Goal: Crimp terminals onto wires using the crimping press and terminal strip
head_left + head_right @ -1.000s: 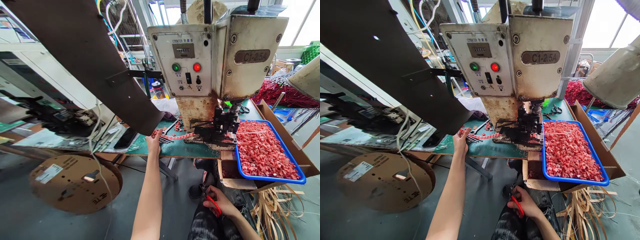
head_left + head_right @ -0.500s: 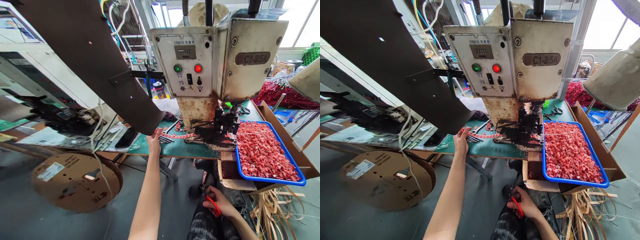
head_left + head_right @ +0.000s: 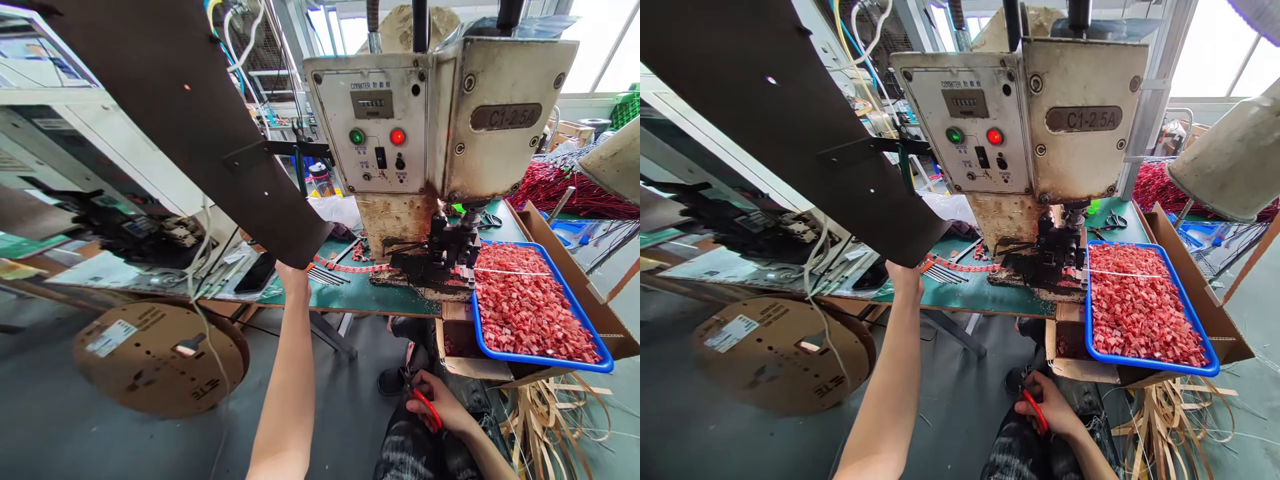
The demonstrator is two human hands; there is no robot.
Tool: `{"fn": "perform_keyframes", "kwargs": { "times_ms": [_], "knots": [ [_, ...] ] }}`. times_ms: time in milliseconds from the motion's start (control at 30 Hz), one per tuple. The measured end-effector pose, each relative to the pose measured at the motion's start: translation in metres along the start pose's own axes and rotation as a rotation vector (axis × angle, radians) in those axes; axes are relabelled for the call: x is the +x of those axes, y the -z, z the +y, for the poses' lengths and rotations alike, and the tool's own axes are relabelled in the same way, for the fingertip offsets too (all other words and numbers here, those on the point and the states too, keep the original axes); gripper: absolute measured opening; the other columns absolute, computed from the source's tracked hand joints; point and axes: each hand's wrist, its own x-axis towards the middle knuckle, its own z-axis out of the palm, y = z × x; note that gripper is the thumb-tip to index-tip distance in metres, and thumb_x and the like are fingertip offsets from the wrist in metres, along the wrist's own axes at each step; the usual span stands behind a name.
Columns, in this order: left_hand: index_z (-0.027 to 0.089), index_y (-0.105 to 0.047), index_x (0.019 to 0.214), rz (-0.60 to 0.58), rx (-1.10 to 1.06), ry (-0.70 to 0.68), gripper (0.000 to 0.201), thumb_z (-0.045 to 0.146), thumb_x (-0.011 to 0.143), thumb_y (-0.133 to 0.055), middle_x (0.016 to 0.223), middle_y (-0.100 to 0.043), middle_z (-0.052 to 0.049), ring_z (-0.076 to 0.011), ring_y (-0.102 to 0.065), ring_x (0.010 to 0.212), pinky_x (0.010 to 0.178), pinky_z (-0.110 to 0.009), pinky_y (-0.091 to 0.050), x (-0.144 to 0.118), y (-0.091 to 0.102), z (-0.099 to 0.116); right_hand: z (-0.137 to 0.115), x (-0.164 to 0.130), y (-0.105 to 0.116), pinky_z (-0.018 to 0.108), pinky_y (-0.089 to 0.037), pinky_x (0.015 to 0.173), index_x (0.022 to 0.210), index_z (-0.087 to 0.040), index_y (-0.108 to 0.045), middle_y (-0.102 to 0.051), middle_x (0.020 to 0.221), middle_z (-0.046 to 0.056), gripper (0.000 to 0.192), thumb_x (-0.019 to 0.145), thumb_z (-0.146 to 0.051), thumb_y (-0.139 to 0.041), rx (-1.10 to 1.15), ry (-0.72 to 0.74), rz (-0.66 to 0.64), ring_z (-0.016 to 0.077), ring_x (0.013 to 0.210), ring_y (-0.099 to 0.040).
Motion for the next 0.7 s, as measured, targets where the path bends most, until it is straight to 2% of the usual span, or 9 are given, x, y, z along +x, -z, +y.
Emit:
{"fn": "perform_keyframes", "kwargs": {
  "times_ms": [100,367,533,700],
  "knots": [
    [0.016,-0.070,0.088,0.040,-0.015,-0.070,0.037,0.037,0.058,-0.077,0.101,-0.076,-0.009,-0.0268,-0.069,0.105,0.094,-0.038,-0.057,-0.003,-0.005,0.006,-0.002,-0.001,0.000,0.019,-0.028,0.032,0.088,-0.025,-0.040,-0.055,0.062,-0.013,0.063,0.066,-0.063,-0.085,0.004,-0.007,0.005,0.0033,0.034,-0.036],
    [0.016,-0.065,0.072,0.082,0.025,-0.051,0.027,0.034,0.055,-0.076,0.086,-0.073,-0.005,-0.0230,-0.067,0.089,0.081,-0.034,-0.059,-0.003,-0.003,0.007,-0.005,-0.002,-0.002,0.018,-0.028,0.031,0.089,-0.025,-0.040,-0.054,0.060,-0.014,0.066,0.063,-0.063,-0.088,0.042,-0.006,0.010,0.0030,0.033,-0.037],
    [0.018,-0.067,0.068,0.041,0.099,0.076,0.021,0.033,0.054,-0.073,0.074,-0.071,-0.003,-0.0204,-0.066,0.073,0.072,-0.033,-0.058,-0.007,0.003,0.000,-0.005,-0.002,-0.002,0.017,-0.025,0.029,0.087,-0.025,-0.040,-0.052,0.055,-0.014,0.065,0.065,-0.065,-0.086,0.037,0.002,0.005,0.0034,0.031,-0.036],
    [0.019,-0.069,0.074,-0.016,0.136,0.156,0.026,0.034,0.056,-0.079,0.080,-0.072,-0.005,-0.0225,-0.068,0.079,0.075,-0.035,-0.058,-0.014,0.009,-0.009,-0.005,-0.002,-0.001,0.017,-0.026,0.029,0.087,-0.025,-0.040,-0.051,0.053,-0.015,0.067,0.063,-0.065,-0.087,0.041,0.005,-0.003,0.0039,0.031,-0.036]
  ]
}}
